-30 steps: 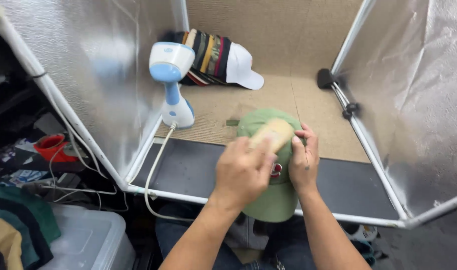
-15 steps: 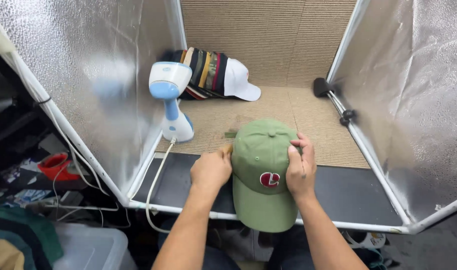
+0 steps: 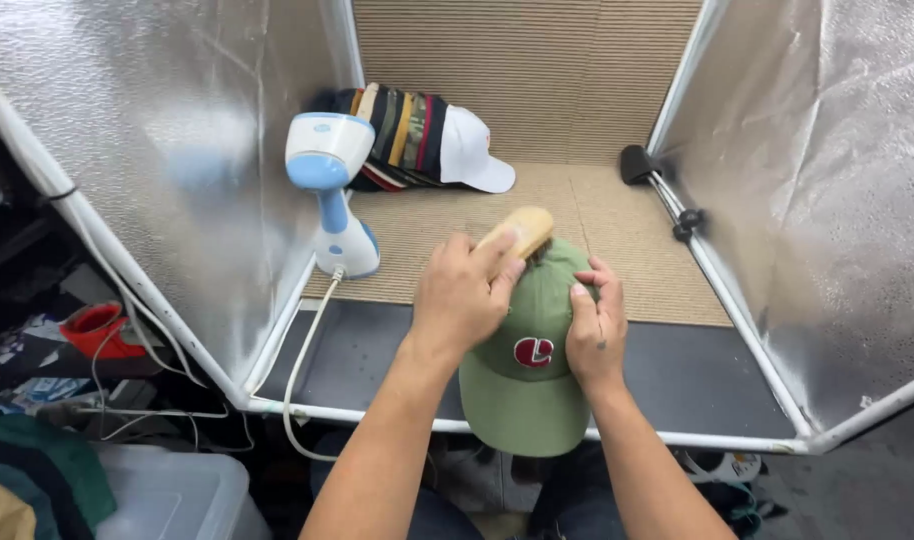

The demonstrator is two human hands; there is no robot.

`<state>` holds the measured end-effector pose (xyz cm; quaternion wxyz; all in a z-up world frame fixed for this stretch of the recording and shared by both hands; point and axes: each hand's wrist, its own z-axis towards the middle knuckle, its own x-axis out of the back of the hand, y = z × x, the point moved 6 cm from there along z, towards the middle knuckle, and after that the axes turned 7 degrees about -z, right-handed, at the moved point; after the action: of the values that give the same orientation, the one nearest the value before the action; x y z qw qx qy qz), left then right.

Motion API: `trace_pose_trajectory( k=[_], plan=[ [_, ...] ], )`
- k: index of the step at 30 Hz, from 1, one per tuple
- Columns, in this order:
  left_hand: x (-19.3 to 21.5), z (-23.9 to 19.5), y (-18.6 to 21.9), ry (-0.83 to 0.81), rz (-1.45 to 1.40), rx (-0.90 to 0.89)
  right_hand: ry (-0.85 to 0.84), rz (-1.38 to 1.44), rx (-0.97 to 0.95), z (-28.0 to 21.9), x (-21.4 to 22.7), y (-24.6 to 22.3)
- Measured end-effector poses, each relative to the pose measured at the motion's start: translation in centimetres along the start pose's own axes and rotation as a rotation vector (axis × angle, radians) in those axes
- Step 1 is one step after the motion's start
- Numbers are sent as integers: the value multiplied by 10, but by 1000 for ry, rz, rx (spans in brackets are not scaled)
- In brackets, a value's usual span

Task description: The person steams a grey corduroy cap using a handheld steamer, then brushes it with a wooden brush. They then switch to a green cap, remove a tag, and brush it thoroughly with the same brush.

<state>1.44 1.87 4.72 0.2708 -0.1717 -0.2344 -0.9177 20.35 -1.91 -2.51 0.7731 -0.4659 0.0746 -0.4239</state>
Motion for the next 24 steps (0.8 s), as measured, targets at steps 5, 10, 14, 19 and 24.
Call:
trace_pose_trajectory(
  k=[5, 10, 14, 19, 24],
  plan=[
    [-10, 6, -60, -183, 66, 369, 4, 21, 17, 4, -2, -3],
    [0, 25, -45, -215, 203, 396, 18, 13, 8, 4, -1, -1],
    [-9, 30, 8, -168, 53, 38, 12, 17, 12, 4, 1, -1],
    [-34, 25, -80, -342, 0, 416, 28, 11, 24, 3, 2, -3],
    [-44, -13, -153, -511, 152, 664, 3, 1, 16, 7, -1, 1]
  ],
)
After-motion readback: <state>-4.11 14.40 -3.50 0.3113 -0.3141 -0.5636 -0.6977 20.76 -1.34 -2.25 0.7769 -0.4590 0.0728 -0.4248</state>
